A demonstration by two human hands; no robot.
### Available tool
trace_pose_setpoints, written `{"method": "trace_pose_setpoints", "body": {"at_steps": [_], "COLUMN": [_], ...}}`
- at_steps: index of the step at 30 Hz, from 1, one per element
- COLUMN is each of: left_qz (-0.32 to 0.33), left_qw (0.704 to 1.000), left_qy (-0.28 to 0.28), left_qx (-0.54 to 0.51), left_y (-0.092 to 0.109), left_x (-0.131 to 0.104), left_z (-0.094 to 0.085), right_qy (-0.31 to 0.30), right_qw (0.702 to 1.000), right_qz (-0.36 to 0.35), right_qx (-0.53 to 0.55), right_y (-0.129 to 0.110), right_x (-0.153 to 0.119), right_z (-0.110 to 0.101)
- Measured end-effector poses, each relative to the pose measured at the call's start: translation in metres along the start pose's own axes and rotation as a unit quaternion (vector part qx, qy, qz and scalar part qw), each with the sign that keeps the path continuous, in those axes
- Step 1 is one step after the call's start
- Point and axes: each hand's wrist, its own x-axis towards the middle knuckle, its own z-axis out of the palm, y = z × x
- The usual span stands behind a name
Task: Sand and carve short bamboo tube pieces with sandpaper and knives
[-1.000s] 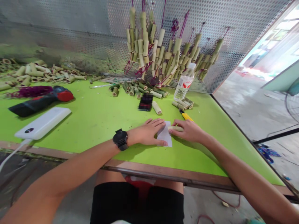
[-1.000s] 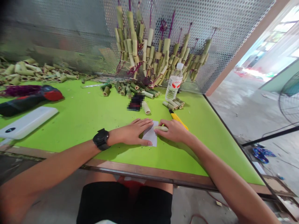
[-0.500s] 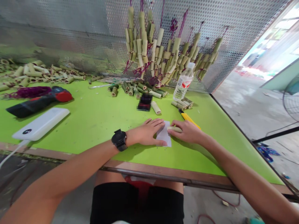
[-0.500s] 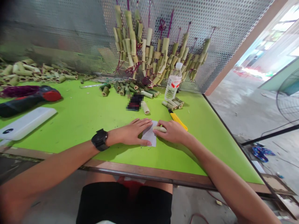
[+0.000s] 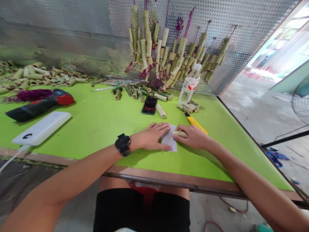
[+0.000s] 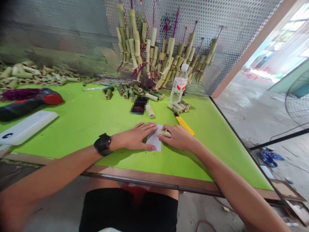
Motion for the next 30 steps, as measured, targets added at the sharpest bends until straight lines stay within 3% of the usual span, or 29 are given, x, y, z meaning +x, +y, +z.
{"method": "trace_pose_setpoints", "body": {"at_steps": [30], "left_qz": [0.003], "left_qw": [1.0], "left_qy": [0.006], "left_qx": [0.0], "left_y": [-0.0008], "left_x": [0.0], "left_z": [0.0013], "right_qy": [-0.003], "right_qw": [1.0], "right_qz": [0.002], "right_qx": [0.006], "right_y": [-0.0018], "right_x": [0.0], "right_z": [-0.0006]}}
